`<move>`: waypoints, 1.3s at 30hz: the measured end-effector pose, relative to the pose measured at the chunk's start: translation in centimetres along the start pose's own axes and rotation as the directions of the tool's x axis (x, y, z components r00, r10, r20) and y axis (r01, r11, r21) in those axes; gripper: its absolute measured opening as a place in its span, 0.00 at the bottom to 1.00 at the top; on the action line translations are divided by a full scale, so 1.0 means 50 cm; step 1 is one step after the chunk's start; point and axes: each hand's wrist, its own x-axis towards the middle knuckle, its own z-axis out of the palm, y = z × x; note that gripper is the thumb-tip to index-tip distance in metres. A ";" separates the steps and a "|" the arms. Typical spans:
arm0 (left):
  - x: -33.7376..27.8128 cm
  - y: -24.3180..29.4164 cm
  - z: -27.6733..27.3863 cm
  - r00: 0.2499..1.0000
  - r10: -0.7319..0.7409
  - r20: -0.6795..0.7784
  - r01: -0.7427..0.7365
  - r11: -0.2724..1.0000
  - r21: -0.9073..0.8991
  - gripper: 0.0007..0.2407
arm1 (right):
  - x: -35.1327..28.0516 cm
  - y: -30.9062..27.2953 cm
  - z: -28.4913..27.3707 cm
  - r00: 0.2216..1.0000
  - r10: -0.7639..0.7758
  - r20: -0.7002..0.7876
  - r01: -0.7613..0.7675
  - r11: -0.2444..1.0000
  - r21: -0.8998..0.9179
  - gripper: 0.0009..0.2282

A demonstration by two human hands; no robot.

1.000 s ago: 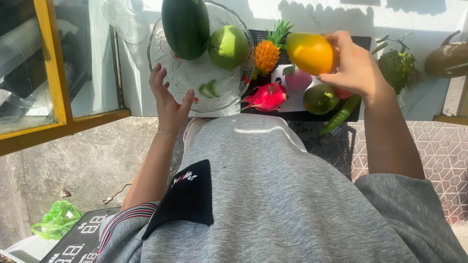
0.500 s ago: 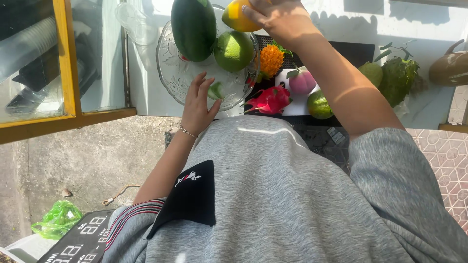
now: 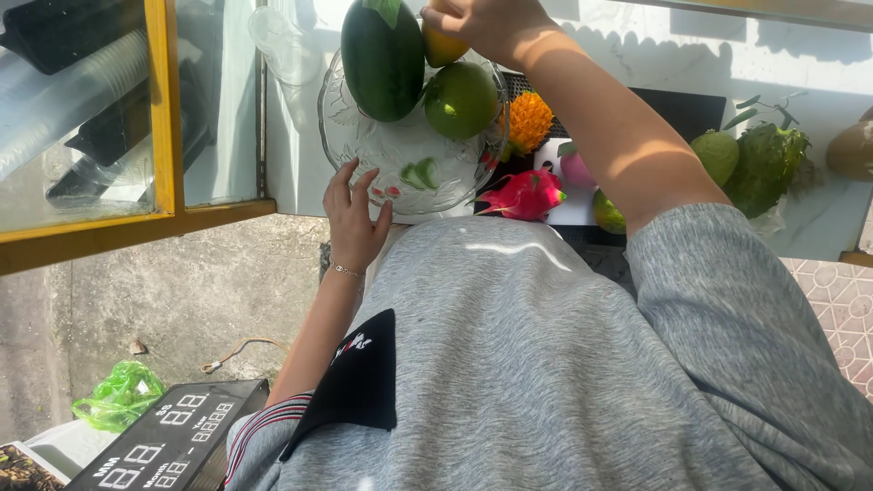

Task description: Wiping various pieces of fruit and a clear glass bowl with a cloth, then arranging the fruit inside the bowl.

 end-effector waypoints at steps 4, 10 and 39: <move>0.028 -0.012 0.007 0.999 -0.041 -0.008 0.040 0.997 -0.067 0.23 | -0.002 -0.022 0.030 0.998 0.039 -0.043 -0.041 0.998 -0.044 0.18; 0.109 -0.008 0.032 0.992 -0.041 0.122 0.057 0.990 -0.129 0.28 | -0.016 -0.046 -0.002 0.996 0.083 -0.034 -0.089 0.965 -0.248 0.25; 0.124 0.029 0.117 0.991 0.028 0.134 -0.014 0.994 -0.109 0.33 | -0.142 -0.085 -0.033 0.978 0.162 -0.131 -0.154 0.985 0.073 0.15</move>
